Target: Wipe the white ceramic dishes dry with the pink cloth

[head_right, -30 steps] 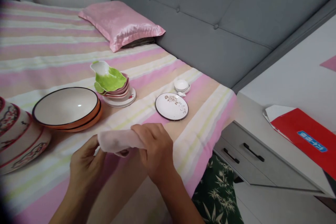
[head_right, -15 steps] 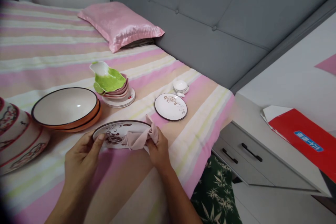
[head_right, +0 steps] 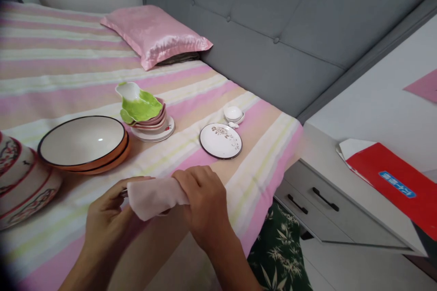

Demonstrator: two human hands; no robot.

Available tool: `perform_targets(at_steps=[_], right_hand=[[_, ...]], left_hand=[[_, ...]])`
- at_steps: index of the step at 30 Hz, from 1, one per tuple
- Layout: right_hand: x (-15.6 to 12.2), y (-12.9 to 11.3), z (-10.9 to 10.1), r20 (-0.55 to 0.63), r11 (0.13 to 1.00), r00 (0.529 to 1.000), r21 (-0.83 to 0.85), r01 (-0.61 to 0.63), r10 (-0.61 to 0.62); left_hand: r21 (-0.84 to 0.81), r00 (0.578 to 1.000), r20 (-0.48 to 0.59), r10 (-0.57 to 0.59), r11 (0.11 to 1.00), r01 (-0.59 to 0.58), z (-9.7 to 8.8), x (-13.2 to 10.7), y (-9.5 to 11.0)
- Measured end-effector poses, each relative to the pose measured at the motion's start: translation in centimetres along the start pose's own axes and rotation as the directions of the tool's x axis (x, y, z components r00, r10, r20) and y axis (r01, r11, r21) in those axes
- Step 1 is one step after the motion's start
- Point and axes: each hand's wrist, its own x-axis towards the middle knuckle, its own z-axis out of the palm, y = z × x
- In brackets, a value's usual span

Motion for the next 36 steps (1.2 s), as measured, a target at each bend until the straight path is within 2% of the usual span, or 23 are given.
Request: perform_targets(at_steps=[6, 10, 12, 16, 18, 20, 23, 26, 29, 30, 33, 36], right_hand=[[0.1, 1.6, 1.4, -0.054, 0.982, 0.998, 0.186, -0.016, 0.027], [-0.2, 2.9, 2.1, -0.049, 0.938, 0.991, 0.33, -0.103, 0.126], [-0.6, 3.7, 2.8, -0.03, 0.884, 0.976, 0.431, -0.181, 0.215], [-1.6, 5.4, 4.9, 0.068, 0.722, 0.926, 0.607, -0.333, 0.37], [-2.0, 6.0, 5.8, 0.122, 0.66, 0.908, 0.649, -0.378, 0.401], [-2.3, 6.2, 6.3, 0.145, 0.636, 0.904, 0.666, -0.39, 0.402], [-2.4, 5.8, 6.0, 0.115, 0.674, 0.913, 0.639, -0.369, 0.39], [-2.1, 4.6, 4.2, 0.047, 0.785, 0.938, 0.535, -0.313, 0.343], [-1.5, 2.9, 1.8, -0.013, 0.941, 0.986, 0.301, -0.153, 0.164], [-1.2, 2.3, 1.0, -0.012, 0.97, 0.993, 0.215, -0.112, 0.117], [-0.6, 0.7, -0.2, 0.061, 0.997, 0.996, 0.039, -0.06, 0.057], [-0.4, 0.3, 0.1, 0.066, 0.998, 0.996, 0.032, -0.063, 0.061]], left_hand=[[0.046, 0.999, -0.017, -0.029, 0.998, 0.03, 0.1, 0.3, -0.1], [0.042, 0.994, -0.017, -0.112, 0.993, 0.113, 0.2, 0.4, -0.1], [0.045, 0.99, -0.036, -0.135, 0.99, 0.137, 0.2, 0.4, -0.2], [0.052, 0.986, -0.099, -0.134, 0.989, 0.14, 0.2, 0.5, -0.4], [0.041, 0.984, -0.114, -0.14, 0.989, 0.145, 0.2, 0.6, -0.4], [0.021, 0.981, -0.123, -0.147, 0.988, 0.151, 0.1, 0.7, -0.4], [-0.026, 0.981, -0.145, -0.127, 0.992, 0.124, 0.0, 0.4, -0.3], [-0.031, 0.989, -0.143, -0.033, 0.999, 0.029, -0.2, 0.0, -0.2], [-0.008, 0.99, -0.109, 0.09, 0.996, -0.091, -0.5, -0.2, -0.1], [0.0, 0.988, -0.09, 0.124, 0.992, -0.125, -0.5, -0.3, 0.0], [0.041, 0.981, -0.035, 0.19, 0.981, -0.189, -0.6, -0.2, 0.0], [0.079, 0.985, -0.036, 0.169, 0.983, -0.165, -0.5, 0.0, 0.2]])
